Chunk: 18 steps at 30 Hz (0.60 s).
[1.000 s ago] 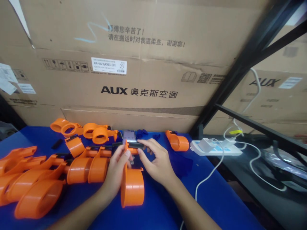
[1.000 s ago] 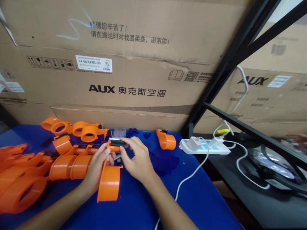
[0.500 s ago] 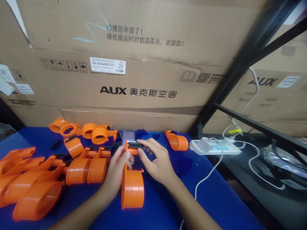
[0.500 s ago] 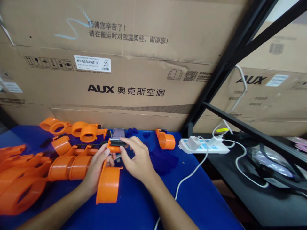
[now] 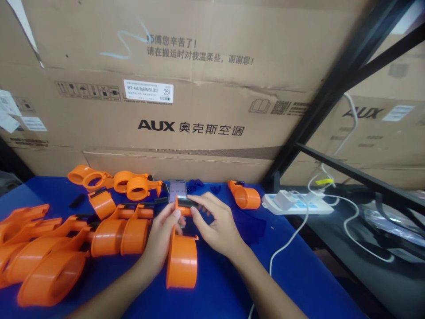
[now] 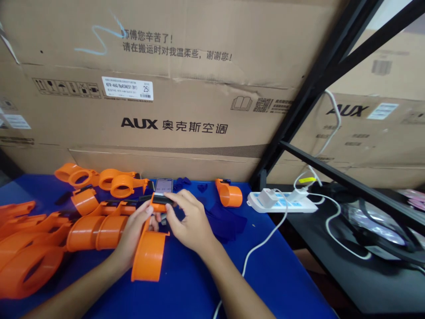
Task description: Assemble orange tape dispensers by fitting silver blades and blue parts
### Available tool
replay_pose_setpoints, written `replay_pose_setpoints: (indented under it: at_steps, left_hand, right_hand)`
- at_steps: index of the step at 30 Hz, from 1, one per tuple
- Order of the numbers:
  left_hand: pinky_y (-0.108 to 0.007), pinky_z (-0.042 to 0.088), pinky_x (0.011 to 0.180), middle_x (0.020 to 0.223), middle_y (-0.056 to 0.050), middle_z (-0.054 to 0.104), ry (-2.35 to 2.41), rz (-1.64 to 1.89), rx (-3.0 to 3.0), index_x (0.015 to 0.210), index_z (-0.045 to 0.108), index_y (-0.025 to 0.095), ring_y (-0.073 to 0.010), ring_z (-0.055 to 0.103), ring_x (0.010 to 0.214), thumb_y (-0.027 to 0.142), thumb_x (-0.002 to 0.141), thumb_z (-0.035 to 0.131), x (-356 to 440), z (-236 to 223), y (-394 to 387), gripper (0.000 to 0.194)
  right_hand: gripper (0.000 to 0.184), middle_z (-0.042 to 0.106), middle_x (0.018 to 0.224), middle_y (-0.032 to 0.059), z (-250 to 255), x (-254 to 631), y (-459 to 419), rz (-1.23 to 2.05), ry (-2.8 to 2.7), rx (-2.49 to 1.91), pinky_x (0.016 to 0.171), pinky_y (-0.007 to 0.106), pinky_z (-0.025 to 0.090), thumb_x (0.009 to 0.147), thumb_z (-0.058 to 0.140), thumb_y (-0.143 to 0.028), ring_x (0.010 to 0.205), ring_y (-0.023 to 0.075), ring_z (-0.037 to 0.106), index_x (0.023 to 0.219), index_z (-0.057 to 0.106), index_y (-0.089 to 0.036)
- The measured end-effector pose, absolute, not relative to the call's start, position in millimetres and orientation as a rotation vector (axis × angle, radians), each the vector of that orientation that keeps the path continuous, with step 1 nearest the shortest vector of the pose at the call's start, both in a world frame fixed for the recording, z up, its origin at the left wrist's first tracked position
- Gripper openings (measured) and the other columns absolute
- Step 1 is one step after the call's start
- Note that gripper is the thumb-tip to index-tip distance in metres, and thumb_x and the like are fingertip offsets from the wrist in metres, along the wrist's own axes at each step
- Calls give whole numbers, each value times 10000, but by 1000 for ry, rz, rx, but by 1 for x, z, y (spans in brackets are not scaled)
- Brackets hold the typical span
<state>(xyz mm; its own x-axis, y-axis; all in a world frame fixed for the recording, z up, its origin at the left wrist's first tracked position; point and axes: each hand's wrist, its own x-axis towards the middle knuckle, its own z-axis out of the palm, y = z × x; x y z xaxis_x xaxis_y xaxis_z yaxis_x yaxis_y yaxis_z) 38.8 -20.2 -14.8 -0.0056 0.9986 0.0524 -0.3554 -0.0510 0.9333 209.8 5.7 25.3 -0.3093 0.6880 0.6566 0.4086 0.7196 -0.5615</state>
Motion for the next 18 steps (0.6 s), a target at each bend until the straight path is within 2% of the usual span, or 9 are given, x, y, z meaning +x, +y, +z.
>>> replay_pose_setpoints:
  at_steps: [4,9,12,15,18]
  left_hand:
    - [-193,408,545,772,-3,636,899,1402,897,979,710,180,-90,506,563,483,854,755,39,-15,-19,330]
    - [-191,456,491,704,6,654,907,1433,603,930,677,165,-92,555,506,471,804,817,41,-10,-20,359]
    - [-218,521,493,646,18,657,890,1392,329,926,654,176,-118,616,484,440,792,837,40,-4,-19,348]
    - [-230,547,482,637,18,674,836,1371,210,940,651,185,-134,648,475,428,794,835,37,3,-19,337]
    - [-230,548,472,633,19,682,791,1383,205,940,663,192,-139,658,473,443,808,818,36,8,-22,323]
  right_hand:
    - [289,684,982,66,24,209,6,363,-1969,-852,769,341,566,999,577,-250,852,192,658,1266,686,-231]
    - [452,700,1055,62,19,217,16,395,-1980,-904,806,348,570,1005,554,-272,886,195,670,1456,520,-249]
    - [510,697,1209,110,12,229,31,247,-1912,-1112,944,427,555,1014,517,-324,1046,248,673,1510,455,-225]
    - [599,621,1403,193,3,241,45,38,-1999,-1351,1103,534,455,1004,497,-366,1289,336,577,1556,401,-155]
    - [626,543,1512,228,-4,248,54,-54,-2167,-1530,1137,550,406,994,488,-353,1394,367,499,1565,395,-114]
